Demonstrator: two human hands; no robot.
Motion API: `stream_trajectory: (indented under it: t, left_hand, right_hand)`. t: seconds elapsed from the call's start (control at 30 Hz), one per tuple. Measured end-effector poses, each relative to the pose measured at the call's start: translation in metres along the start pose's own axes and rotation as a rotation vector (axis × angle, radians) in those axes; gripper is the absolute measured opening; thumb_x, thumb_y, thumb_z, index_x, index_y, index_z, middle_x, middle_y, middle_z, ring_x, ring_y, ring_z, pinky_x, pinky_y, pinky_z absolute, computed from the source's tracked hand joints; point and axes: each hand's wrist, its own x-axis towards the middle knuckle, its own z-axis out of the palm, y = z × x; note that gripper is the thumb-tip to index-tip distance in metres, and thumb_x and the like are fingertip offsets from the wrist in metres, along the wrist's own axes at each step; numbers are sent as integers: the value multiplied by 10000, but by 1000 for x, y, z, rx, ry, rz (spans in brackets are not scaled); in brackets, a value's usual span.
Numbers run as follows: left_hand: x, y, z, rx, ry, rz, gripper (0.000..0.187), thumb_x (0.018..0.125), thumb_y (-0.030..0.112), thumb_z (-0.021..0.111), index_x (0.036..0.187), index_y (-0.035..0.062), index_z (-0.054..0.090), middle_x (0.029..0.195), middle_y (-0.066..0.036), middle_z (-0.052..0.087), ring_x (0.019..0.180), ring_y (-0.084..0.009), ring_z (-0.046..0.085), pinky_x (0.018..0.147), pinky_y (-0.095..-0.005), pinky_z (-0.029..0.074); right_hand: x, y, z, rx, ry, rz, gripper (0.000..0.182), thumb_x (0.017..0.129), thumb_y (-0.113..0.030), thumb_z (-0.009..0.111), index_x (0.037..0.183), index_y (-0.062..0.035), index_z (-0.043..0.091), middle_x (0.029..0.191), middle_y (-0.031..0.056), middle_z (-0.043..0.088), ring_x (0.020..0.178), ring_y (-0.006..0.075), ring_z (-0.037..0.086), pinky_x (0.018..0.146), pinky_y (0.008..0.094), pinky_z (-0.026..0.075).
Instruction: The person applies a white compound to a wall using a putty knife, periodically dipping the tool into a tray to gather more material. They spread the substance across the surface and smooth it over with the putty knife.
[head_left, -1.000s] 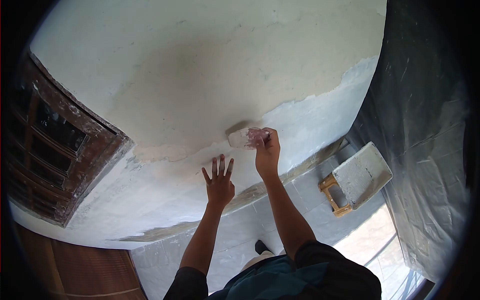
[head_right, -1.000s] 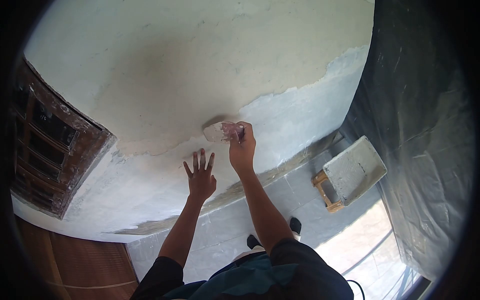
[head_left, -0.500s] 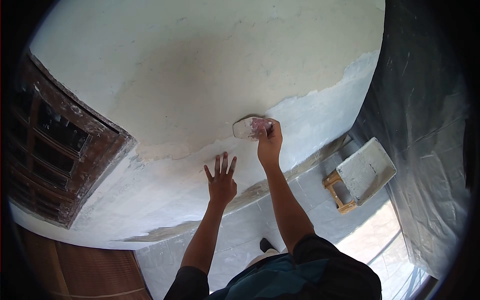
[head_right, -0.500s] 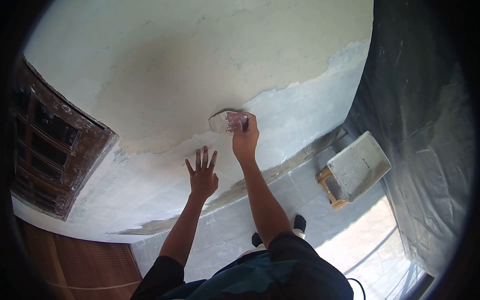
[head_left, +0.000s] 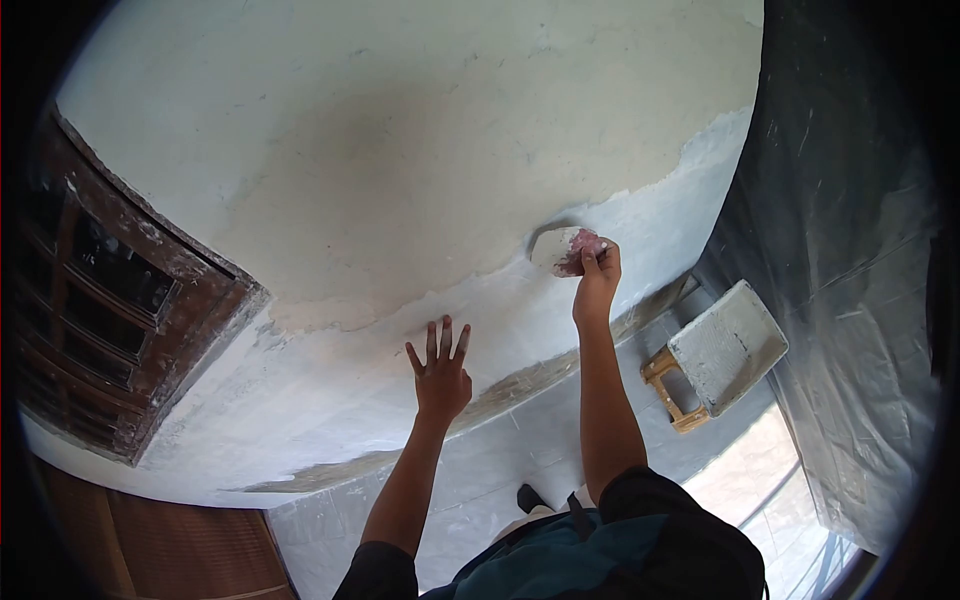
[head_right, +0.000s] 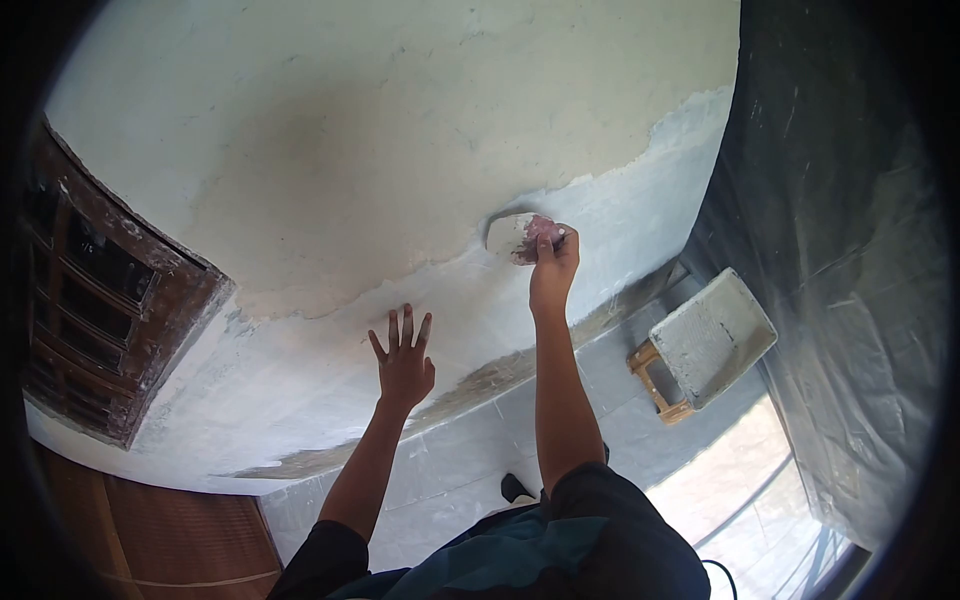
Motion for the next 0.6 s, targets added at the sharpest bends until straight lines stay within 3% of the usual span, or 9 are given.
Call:
stream_trajectory:
  t: [0.07,0.2,0.3,0.37,0.43,0.5,0.6]
  left_hand:
    - [-1,2,2,3,11,-6,806,777,120,601,1496,242,258,1581,-89,140,1453,-314,134,1094,-661,107]
    - [0,8,2,-8,0,-33,806,776,120,600,1496,240,257,1581,-105,131,1453,-335,125,1092,-663,101]
    - [2,14,1,-1,-25,-62,817,774,124,602,1500,239,244,1582,-115,116,1454,-347,104,1092,-667,88]
    - [2,19,1,-15,-3,-90,836,766,127,607,1503,237,229,1581,-133,101,1456,-356,81,1093,-669,73]
    - [4,28,-1,-17,-9,-122,841,764,122,608,1504,233,226,1580,-141,97,1456,-359,71,1094,-669,66]
    - [3,35,-3,-18,-10,-163,845,761,118,608,1505,229,222,1579,-148,92,1457,-362,61,1095,-668,59]
    - [2,51,0,-24,-60,-201,863,770,156,617,1515,196,183,1577,-183,17,1454,-386,-4,1096,-665,24]
  right_hand:
    - [-2,8,3,-98,-152,-25,128,925,12,482,1040,-15,532,922,36,577,797,90,532,726,253,457]
    - [8,9,-1,-136,-56,10,137,910,14,510,1046,2,522,904,37,552,799,86,508,724,248,440]
    - [4,0,-5,33,-45,89,150,911,14,508,1060,-1,517,909,43,551,816,89,513,733,248,442]
    - [-7,8,5,-177,-208,27,154,917,13,498,1070,4,509,919,56,563,825,101,525,736,259,454]
    - [-5,12,6,-264,-242,-28,152,923,11,489,1074,5,503,933,60,561,833,107,526,741,264,456]
    - [7,16,-7,-49,-8,109,134,927,0,493,1060,3,504,945,61,553,840,110,525,746,269,457]
    - [12,5,-33,10,-13,140,106,935,-15,498,1040,-8,515,970,61,567,853,118,538,773,286,465]
